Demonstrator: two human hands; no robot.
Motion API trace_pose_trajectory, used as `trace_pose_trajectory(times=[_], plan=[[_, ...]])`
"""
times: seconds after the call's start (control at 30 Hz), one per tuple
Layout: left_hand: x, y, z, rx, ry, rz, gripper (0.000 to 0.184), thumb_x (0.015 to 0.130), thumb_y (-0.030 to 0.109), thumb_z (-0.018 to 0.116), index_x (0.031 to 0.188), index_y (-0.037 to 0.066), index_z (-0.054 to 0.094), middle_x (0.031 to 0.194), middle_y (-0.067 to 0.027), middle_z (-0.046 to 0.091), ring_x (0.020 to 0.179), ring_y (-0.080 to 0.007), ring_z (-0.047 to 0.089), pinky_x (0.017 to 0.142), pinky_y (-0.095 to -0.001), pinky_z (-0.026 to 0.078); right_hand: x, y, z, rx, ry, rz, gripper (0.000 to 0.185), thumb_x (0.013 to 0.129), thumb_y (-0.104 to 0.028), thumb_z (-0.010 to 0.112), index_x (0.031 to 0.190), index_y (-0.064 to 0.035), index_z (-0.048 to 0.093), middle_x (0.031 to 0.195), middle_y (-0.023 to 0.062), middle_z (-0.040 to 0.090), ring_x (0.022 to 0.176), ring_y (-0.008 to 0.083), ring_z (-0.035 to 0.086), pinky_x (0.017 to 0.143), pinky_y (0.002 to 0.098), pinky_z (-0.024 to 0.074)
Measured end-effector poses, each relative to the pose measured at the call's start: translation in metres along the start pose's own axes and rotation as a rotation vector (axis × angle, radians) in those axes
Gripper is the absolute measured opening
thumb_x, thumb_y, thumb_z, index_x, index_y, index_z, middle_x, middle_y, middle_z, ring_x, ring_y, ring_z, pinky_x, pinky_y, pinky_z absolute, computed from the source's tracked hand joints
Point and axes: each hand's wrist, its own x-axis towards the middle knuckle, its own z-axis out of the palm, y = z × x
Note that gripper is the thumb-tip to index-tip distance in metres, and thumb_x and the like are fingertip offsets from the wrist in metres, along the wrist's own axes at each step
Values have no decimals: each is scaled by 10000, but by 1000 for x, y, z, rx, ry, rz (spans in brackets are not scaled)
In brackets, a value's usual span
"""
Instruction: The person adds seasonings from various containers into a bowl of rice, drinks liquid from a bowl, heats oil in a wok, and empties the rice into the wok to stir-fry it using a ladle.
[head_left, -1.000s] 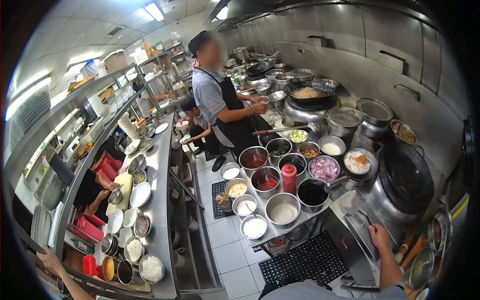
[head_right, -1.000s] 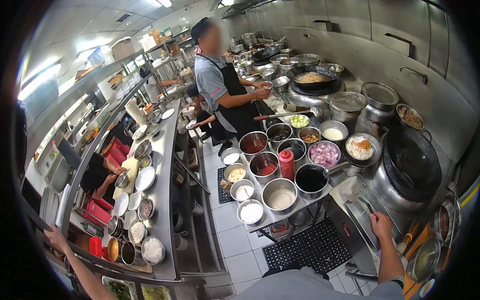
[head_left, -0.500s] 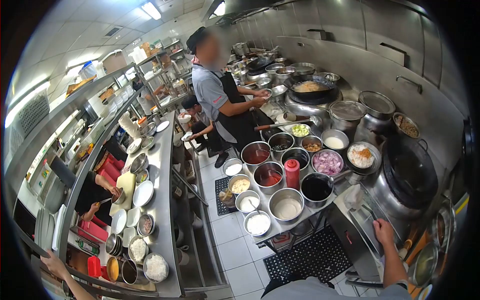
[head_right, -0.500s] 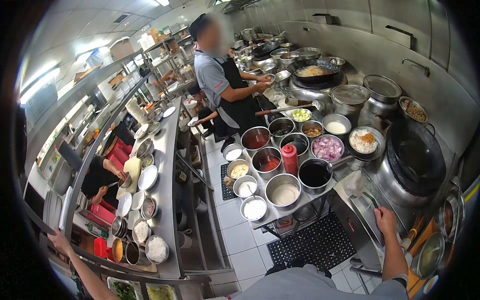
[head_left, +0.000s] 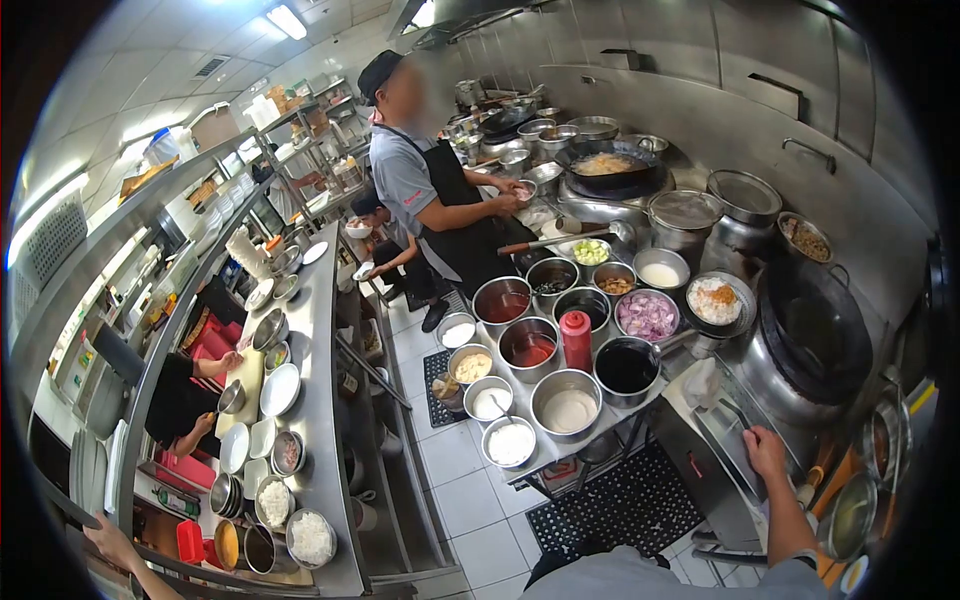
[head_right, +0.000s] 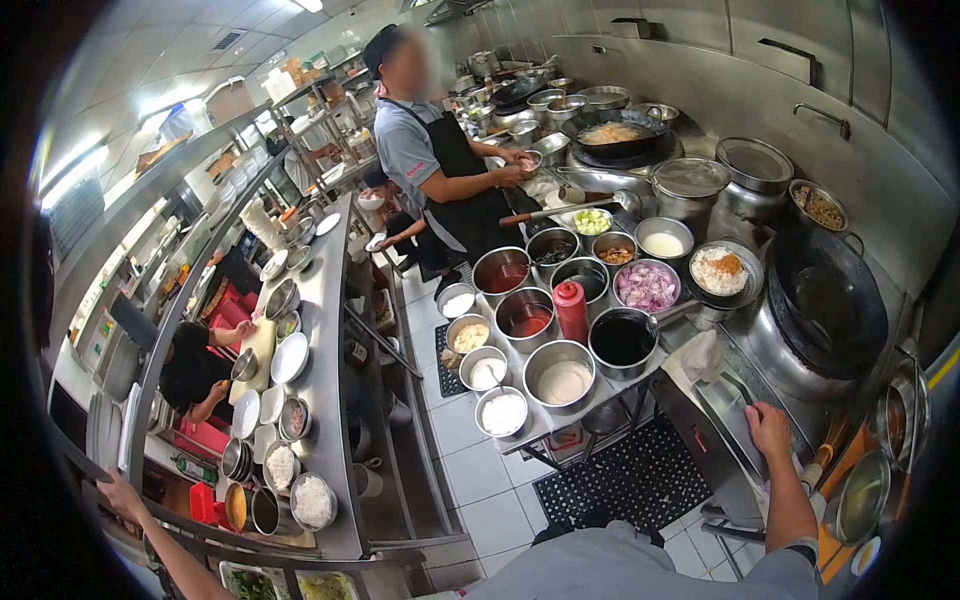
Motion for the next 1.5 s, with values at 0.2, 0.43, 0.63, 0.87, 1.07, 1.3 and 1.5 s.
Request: trace_pose_trajectory(times=[0.2, 0.43, 0.63, 0.87, 1.07, 1.3, 1.5], plan=[[-4, 9, -5, -49, 2, -57, 589, 979, 481, 500, 1310, -7, 501, 1234, -261, 580, 1110, -446, 575, 929, -475, 476, -1, -5, -6, 6, -37, 16, 388, 925, -417, 583, 1059, -74, 706, 991, 225, 691, 962, 416, 634, 861, 483, 488], [-3, 13, -10, 19, 6, -26, 569, 981, 458, 501, 1279, -26, 505, 1231, -260, 577, 1085, -452, 581, 922, -483, 475, -1, -13, -11, -2, -71, 35, 375, 925, -411, 580, 1036, -76, 707, 969, 228, 688, 950, 414, 636, 848, 487, 489], [1, 1, -8, 200, 15, 179, 601, 952, 486, 553, 1233, -45, 578, 1207, -277, 612, 1090, -405, 602, 931, -400, 486, 0, -6, -5, -4, -26, 5, 367, 921, -392, 586, 998, -54, 703, 912, 226, 685, 890, 417, 647, 796, 476, 501], [36, -37, 28, 333, 209, 298, 575, 939, 463, 582, 1166, -63, 616, 1162, -264, 647, 1062, -403, 620, 951, -414, 477, -1, -16, -14, 12, -75, 48, 355, 920, -412, 576, 1010, -97, 713, 931, 220, 691, 911, 418, 645, 830, 497, 496], [46, -50, 42, 283, 224, 288, 600, 944, 474, 568, 1187, -74, 606, 1200, -275, 631, 1092, -407, 611, 975, -423, 464, -2, -17, -16, -13, -46, 19, 382, 913, -412, 589, 1030, -70, 711, 939, 224, 693, 914, 418, 653, 823, 472, 510], [46, -45, 49, 170, 137, 150, 608, 951, 477, 556, 1202, -76, 598, 1223, -285, 617, 1113, -406, 603, 992, -424, 456, -2, -19, -16, -32, -48, 31, 382, 909, -416, 591, 1050, -83, 715, 936, 224, 692, 919, 415, 652, 832, 480, 507], [48, -49, 53, 162, 199, 177, 612, 959, 478, 547, 1222, -73, 584, 1227, -285, 614, 1117, -405, 600, 995, -421, 455, -3, -18, -15, -14, -30, 28, 384, 910, -421, 592, 1053, -87, 717, 960, 221, 695, 942, 414, 649, 850, 482, 500]])
